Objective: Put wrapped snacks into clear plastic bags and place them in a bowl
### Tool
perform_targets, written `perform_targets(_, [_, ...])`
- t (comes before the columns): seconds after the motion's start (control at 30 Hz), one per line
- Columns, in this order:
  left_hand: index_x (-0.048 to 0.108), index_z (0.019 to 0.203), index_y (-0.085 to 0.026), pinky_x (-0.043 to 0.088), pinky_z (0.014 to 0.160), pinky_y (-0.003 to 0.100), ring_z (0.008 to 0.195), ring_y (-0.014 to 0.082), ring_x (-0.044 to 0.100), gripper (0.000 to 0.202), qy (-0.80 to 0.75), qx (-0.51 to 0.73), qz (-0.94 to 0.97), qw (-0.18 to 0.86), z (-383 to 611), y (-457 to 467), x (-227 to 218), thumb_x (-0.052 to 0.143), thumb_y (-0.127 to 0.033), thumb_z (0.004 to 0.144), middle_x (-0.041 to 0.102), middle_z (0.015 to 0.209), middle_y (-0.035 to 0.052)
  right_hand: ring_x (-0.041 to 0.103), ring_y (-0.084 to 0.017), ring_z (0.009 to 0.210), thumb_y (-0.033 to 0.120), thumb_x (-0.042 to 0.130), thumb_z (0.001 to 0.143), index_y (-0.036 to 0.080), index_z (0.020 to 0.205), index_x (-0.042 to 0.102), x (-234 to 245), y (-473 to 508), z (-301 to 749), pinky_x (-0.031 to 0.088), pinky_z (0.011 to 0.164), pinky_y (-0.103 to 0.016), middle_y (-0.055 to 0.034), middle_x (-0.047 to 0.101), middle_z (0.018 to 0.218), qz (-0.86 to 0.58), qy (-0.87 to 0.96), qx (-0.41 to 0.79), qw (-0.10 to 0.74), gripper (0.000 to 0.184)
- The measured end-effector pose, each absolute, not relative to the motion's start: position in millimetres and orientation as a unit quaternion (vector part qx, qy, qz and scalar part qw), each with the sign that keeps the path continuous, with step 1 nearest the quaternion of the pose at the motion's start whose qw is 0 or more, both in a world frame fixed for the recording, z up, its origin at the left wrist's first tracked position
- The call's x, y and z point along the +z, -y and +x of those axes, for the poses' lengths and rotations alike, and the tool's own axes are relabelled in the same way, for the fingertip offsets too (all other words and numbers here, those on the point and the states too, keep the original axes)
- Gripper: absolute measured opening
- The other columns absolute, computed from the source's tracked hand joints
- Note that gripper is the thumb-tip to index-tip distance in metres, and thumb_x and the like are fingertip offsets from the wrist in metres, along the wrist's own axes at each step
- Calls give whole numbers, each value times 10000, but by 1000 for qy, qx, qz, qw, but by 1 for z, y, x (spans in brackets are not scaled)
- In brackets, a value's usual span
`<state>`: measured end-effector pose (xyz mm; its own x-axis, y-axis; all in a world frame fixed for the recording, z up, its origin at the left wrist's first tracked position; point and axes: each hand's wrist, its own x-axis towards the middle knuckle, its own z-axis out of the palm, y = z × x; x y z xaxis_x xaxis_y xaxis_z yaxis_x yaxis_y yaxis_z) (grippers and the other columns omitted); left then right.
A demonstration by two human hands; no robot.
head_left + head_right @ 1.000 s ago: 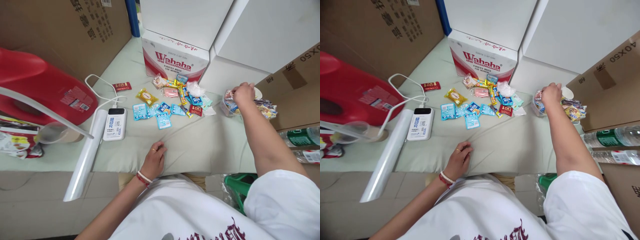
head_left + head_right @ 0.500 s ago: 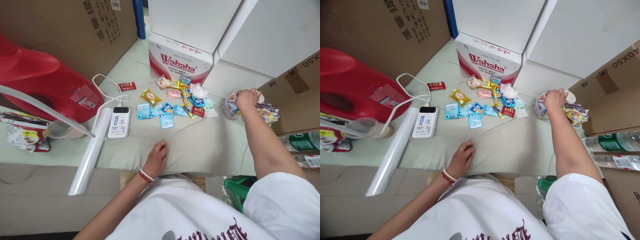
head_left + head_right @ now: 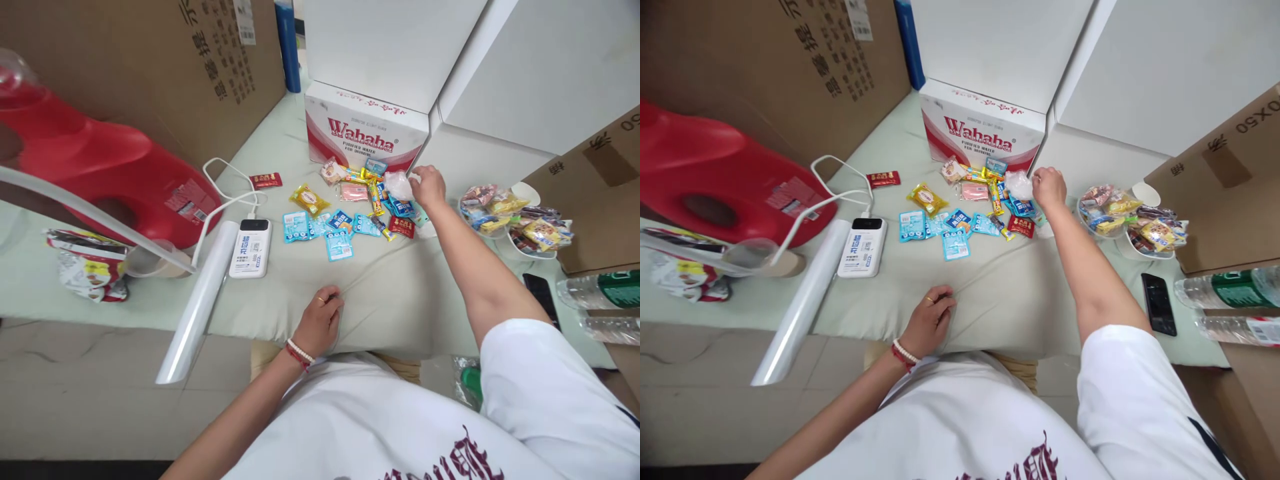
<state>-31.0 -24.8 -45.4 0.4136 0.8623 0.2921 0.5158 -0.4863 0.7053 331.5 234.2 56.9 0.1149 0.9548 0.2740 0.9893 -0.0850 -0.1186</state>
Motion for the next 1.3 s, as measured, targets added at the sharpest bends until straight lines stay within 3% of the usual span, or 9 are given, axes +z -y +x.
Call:
perform_targets(0.1, [687,979,-190,593,930,384,1095,220,649,298,-434,322,800,261,-31,25,-45,472,-28,853,627,1191,129,564,-314,1120,226,585,907,172,1247,693,40,-250,311,450,962,-428,-171,645,1253,-746,653,-20,133,361])
perform_targets(0.2, [687,984,-186,594,914,384,1086,220,653,296,-431,334,798,258,-30,25,-45,473,-30,851,630,1185,132,565,-299,1049,163,593,859,152,1042,749,37,-256,302,465,897,-402,-169,681,1093,-770,625,27,125,242])
perform_targets(0.4, [694,984,-204,585,865,358,994,195,664,219,-446,397,726,341,-33,27,-32,488,-155,929,648,1095,105,585,-227,923,238,588,864,170,931,705,58,-218,298,479,902,-379,-96,680,968,-737,595,10,320,152])
perform_targets(0.53, [672,918,-205,553,676,286,850,175,646,211,-492,442,590,463,-25,16,-10,518,-338,972,643,945,69,537,-162,668,337,638,878,198,920,659,50,-137,275,452,643,-287,8,609,748,-656,578,194,444,147])
perform_targets(0.63, [642,955,-198,467,537,226,714,144,594,307,-492,455,493,555,-10,-4,7,549,-490,962,609,821,28,512,-142,626,354,661,908,215,899,686,31,-69,245,419,622,-276,19,610,732,-590,640,243,428,141])
perform_targets(0.73, [665,1005,-196,461,590,216,773,142,599,353,-474,471,472,575,3,-26,11,723,-499,834,649,883,25,576,-177,760,297,616,958,230,922,721,18,-20,215,454,736,-323,-27,693,863,-526,742,193,368,129])
perform_targets(0.83, [673,811,-175,435,623,224,703,118,551,329,-464,465,457,600,7,-38,2,808,-462,725,614,747,-7,600,-211,882,249,582,972,236,938,729,14,4,198,472,814,-357,-64,704,951,-512,768,150,355,151])
perform_targets(1.1, [605,767,-184,435,616,221,637,87,503,406,-440,486,288,698,-14,-30,-15,873,-461,637,563,713,-48,551,-143,724,371,694,886,225,881,671,5,16,220,450,676,-278,-9,625,842,-591,531,360,489,148])
perform_targets(1.3, [673,771,-180,466,692,256,712,123,560,268,-465,506,429,586,-17,-19,-7,802,-415,756,619,761,-8,413,-95,532,596,731,835,221,798,595,17,21,208,314,460,-224,28,571,690,-639,321,398,574,400])
